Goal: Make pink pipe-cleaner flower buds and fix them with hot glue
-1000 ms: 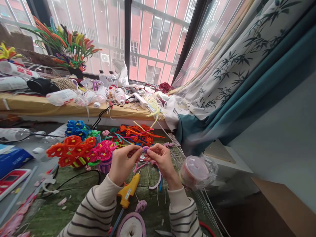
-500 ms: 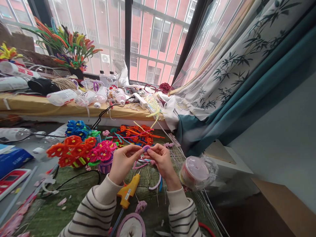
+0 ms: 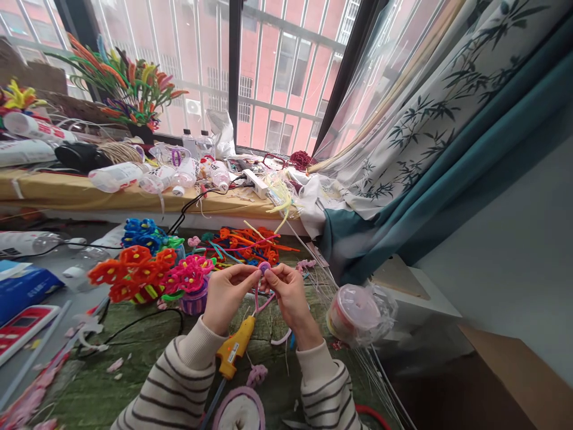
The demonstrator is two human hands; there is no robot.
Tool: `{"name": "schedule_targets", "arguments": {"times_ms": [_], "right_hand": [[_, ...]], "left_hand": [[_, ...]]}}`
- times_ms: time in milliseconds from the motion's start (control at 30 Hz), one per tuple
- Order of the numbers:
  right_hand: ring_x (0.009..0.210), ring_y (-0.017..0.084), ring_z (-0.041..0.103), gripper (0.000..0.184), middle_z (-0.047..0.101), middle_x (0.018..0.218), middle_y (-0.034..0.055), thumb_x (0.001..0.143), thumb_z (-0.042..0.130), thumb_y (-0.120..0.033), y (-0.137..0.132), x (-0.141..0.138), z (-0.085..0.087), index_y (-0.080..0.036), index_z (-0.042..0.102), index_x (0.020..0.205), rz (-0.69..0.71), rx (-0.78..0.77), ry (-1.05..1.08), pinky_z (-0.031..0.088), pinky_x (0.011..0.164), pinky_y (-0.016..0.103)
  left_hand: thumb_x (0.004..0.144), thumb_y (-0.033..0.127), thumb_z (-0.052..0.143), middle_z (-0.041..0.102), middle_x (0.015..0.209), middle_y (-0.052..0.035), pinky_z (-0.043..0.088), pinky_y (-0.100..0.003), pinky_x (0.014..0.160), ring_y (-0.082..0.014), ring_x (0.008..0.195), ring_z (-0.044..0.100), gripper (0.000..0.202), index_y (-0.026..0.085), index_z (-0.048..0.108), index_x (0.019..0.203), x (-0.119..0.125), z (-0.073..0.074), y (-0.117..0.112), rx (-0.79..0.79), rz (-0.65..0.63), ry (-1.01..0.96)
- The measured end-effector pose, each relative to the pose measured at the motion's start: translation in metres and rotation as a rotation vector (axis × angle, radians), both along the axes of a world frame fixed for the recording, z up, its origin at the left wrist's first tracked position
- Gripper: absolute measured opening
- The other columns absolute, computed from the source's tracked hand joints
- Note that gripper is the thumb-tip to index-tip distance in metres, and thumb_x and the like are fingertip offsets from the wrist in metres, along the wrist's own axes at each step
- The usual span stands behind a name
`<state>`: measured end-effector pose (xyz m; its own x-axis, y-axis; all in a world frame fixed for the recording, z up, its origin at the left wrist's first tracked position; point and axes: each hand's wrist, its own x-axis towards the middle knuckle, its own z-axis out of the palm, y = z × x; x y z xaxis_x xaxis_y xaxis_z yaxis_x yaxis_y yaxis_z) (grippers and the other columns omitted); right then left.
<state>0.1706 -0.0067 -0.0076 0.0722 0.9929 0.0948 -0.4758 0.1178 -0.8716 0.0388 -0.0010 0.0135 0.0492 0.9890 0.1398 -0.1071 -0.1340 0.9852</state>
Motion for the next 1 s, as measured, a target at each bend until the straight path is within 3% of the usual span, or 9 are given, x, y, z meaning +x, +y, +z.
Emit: {"name": "schedule_targets", "arguments": {"times_ms": [200,400,633,1000], "right_hand": [[0.048,0.012,0.061,0.037,0.067,0.056,-0.0005,0.056,0.089,-0.043,0.0,-0.003,-0.002,-0.016,0.063,0.062,0.027,-0.036,0.039,0.052,0.055,0.024],[0.054,0.012,0.064,0.029,0.071,0.065,0.0023,0.068,0.082,-0.043,0.001,0.016,-0.002,-0.015,0.073,0.072,0.043,0.011,-0.09,0.052,0.056,0.022],[0.054,0.014,0.064,0.028,0.071,0.066,0.0027,0.067,0.082,-0.042,-0.002,0.027,0.005,-0.017,0.075,0.078,0.04,0.024,-0.261,0.051,0.051,0.024],[0.051,0.014,0.065,0.027,0.071,0.061,0.0024,0.064,0.084,-0.04,-0.005,0.021,0.01,-0.017,0.073,0.073,0.028,0.001,-0.217,0.053,0.049,0.023]], "left_hand": [[0.056,0.042,0.086,0.075,0.071,-0.0049,0.056,-0.025,0.063,-0.0172,0.064,0.068,0.035,0.013,0.074,0.072,0.0,0.003,0.0,-0.085,-0.041,-0.084],[0.062,0.043,0.083,0.072,0.072,-0.0045,0.051,-0.023,0.062,-0.0153,0.066,0.064,0.034,0.012,0.072,0.071,-0.004,0.003,0.002,-0.042,-0.063,-0.001],[0.063,0.042,0.082,0.071,0.069,-0.0035,0.05,-0.022,0.061,-0.0153,0.065,0.063,0.031,0.013,0.072,0.07,-0.006,0.002,0.003,-0.011,-0.08,0.071],[0.063,0.042,0.081,0.073,0.069,-0.0049,0.051,-0.023,0.057,-0.0157,0.062,0.064,0.031,0.014,0.075,0.075,-0.006,0.002,0.004,-0.022,-0.143,0.092]]}}
